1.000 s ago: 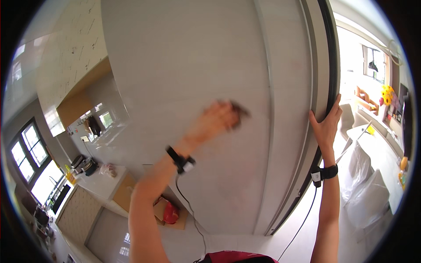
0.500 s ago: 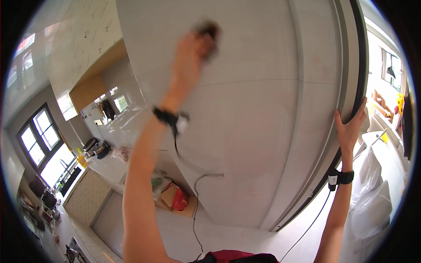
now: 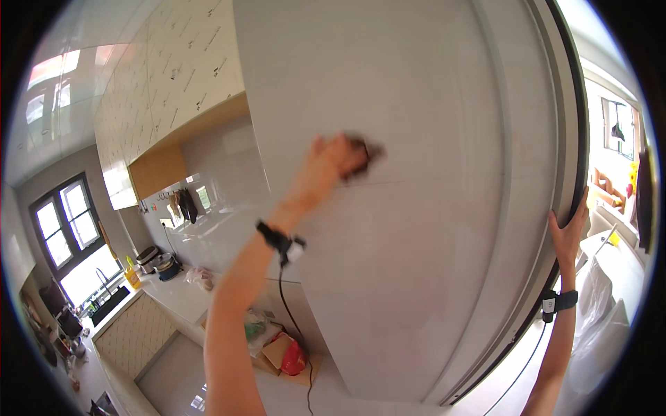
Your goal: The person is cleaning the kitchen walls and cabinet doors with a cloth.
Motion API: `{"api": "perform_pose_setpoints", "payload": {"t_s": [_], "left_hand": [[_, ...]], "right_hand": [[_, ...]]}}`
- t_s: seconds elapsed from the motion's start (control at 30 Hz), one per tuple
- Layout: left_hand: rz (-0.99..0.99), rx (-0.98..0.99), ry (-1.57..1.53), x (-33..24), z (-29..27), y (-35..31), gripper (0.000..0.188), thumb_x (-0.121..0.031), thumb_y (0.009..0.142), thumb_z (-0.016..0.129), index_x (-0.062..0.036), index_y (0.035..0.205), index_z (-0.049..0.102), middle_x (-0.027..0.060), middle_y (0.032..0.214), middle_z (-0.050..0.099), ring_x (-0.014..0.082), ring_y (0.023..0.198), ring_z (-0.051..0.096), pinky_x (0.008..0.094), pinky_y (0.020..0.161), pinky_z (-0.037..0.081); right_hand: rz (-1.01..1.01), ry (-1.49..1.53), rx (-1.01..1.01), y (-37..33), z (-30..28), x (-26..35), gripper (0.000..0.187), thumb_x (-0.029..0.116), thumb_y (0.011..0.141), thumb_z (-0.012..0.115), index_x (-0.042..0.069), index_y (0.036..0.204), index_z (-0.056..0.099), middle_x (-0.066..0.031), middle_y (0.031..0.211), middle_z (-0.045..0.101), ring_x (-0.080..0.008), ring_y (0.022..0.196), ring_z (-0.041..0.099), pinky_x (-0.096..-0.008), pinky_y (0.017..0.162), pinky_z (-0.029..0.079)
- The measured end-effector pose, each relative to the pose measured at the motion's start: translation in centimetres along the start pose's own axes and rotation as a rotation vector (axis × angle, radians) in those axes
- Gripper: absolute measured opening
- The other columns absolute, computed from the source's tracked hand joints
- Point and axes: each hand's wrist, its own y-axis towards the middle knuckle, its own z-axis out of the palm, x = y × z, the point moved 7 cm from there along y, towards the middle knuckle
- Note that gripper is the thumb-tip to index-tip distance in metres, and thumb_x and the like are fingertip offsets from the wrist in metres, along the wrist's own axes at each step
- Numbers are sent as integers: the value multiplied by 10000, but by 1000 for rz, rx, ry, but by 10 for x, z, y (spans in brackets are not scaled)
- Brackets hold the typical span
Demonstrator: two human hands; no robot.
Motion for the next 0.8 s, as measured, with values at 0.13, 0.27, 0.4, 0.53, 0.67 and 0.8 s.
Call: {"api": "perform_pose_setpoints", "payload": {"t_s": [0.13, 0.27, 0.4, 0.53, 0.67, 0.8], "left_hand": [[35, -581, -27, 108, -156, 63, 494, -130, 975, 371, -122, 1432, 558, 123, 1433, 566, 317, 1421, 411, 501, 1234, 193], [6, -820, 223, 223, -231, 81, 428, -218, 1088, 277, -78, 1405, 527, 148, 1490, 504, 365, 1406, 423, 552, 1193, 228], [118, -881, 160, 162, -193, 66, 398, -124, 1052, 341, -25, 1386, 532, 194, 1480, 494, 387, 1408, 410, 502, 1191, 274], [234, -556, 34, 74, -99, -6, 483, -236, 1093, 225, -117, 1433, 546, 121, 1531, 473, 366, 1441, 385, 518, 1209, 243], [327, -143, 438, -23, 109, -185, 514, -333, 1050, 384, -186, 1543, 380, 67, 1619, 349, 273, 1502, 305, 489, 1233, 249], [785, 53, 439, -105, 183, -319, 599, -270, 995, 506, -255, 1559, 304, -28, 1554, 390, 218, 1530, 242, 486, 1259, 200]], "right_hand": [[55, 4, 54, 0, 5, -6, 1062, 193, 803, 740, 213, 1637, 84, -270, 1471, 355, -451, 1337, 437, -558, 1104, 412], [28, 47, 43, 4, 24, -1, 1055, 185, 816, 743, 201, 1638, 83, -276, 1481, 357, -447, 1333, 436, -547, 1116, 399], [-24, 18, 31, 6, 16, -29, 1026, 214, 833, 737, 171, 1637, 100, -287, 1489, 353, -432, 1345, 430, -517, 1120, 392], [-112, -27, -14, 7, 13, -44, 997, 268, 864, 744, 161, 1635, 120, -246, 1541, 335, -413, 1377, 400, -515, 1139, 359], [-103, -75, -8, 10, 24, -75, 975, 374, 884, 738, 165, 1630, 146, -212, 1619, 258, -404, 1459, 312, -531, 1183, 309], [-91, -67, -6, 11, 34, -79, 980, 406, 880, 739, 166, 1628, 152, -209, 1635, 233, -410, 1476, 286, -543, 1193, 294]]}}
